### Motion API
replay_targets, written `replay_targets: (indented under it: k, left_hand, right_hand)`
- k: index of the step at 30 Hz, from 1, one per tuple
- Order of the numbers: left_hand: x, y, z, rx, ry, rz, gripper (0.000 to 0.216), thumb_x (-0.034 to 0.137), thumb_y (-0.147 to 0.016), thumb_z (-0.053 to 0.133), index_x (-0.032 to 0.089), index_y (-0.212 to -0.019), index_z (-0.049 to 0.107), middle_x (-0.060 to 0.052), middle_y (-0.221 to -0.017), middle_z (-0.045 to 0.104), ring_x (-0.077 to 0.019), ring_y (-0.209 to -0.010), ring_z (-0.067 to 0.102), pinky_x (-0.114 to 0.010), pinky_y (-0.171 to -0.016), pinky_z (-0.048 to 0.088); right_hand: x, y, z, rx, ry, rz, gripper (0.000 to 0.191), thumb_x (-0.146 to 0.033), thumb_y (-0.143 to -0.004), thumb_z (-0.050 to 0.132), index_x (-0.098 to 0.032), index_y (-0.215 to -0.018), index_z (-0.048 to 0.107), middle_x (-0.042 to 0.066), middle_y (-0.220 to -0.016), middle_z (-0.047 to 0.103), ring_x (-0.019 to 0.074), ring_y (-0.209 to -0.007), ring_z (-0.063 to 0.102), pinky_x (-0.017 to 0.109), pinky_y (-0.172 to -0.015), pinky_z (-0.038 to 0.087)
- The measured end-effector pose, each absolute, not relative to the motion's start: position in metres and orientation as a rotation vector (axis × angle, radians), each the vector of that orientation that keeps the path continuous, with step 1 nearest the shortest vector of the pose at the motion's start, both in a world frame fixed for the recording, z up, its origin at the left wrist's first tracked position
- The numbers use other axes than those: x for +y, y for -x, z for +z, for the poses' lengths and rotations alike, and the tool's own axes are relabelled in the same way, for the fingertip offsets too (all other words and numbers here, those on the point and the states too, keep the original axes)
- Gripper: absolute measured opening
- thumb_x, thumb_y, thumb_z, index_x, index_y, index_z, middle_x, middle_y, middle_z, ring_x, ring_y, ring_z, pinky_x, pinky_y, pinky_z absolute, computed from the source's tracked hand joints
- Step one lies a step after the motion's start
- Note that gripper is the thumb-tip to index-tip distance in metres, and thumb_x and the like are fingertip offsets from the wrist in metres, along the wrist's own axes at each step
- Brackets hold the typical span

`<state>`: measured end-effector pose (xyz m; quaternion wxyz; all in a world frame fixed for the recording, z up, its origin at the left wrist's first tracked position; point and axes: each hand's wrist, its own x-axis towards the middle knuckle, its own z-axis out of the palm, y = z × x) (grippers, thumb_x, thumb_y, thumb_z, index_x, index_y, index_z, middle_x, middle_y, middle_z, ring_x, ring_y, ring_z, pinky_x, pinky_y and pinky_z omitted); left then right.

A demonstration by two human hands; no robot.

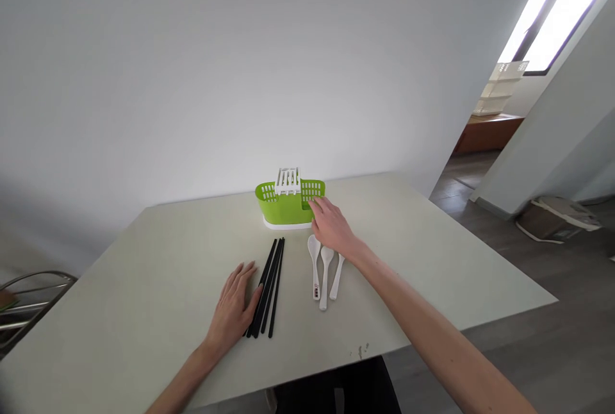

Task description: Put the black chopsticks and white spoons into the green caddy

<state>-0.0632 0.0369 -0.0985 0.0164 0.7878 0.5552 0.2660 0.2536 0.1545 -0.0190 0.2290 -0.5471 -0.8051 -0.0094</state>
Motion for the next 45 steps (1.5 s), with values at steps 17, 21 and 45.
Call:
replay_targets:
  k: [17,21,45]
  left_hand:
    - [0.037,0.064,-0.094,1.662,-2.347,0.935,0.037,0.045,-0.104,0.049,0.025,-0.135,0.057,-0.009,-0.148,0.064,-0.0294,-0.149,0.048,-0.056,-0.122,0.044]
    - [0.037,0.066,-0.091,1.651,-2.335,0.961,0.036,0.044,-0.104,0.05,0.025,-0.133,0.057,-0.01,-0.145,0.065,-0.0294,-0.147,0.051,-0.056,-0.121,0.045]
    - [0.061,0.113,-0.032,1.884,-2.627,0.234,0.017,0.026,-0.087,0.058,0.024,-0.077,0.071,-0.013,-0.116,0.077,-0.0373,-0.119,0.065,-0.054,-0.099,0.052]
  right_hand:
    - [0.154,-0.264,-0.043,-2.316,1.564,0.08,0.053,-0.036,-0.109,0.037,-0.018,-0.158,0.046,0.013,-0.164,0.047,0.0341,-0.159,0.029,0.053,-0.119,0.046]
    - [0.142,-0.266,-0.041,-2.289,1.558,0.106,0.053,-0.036,-0.109,0.038,-0.019,-0.159,0.044,0.012,-0.165,0.046,0.0335,-0.161,0.026,0.052,-0.119,0.046]
    - [0.105,-0.272,-0.043,-2.125,1.468,0.148,0.056,-0.04,-0.11,0.035,-0.02,-0.162,0.038,0.015,-0.167,0.04,0.0313,-0.157,0.035,0.051,-0.124,0.04]
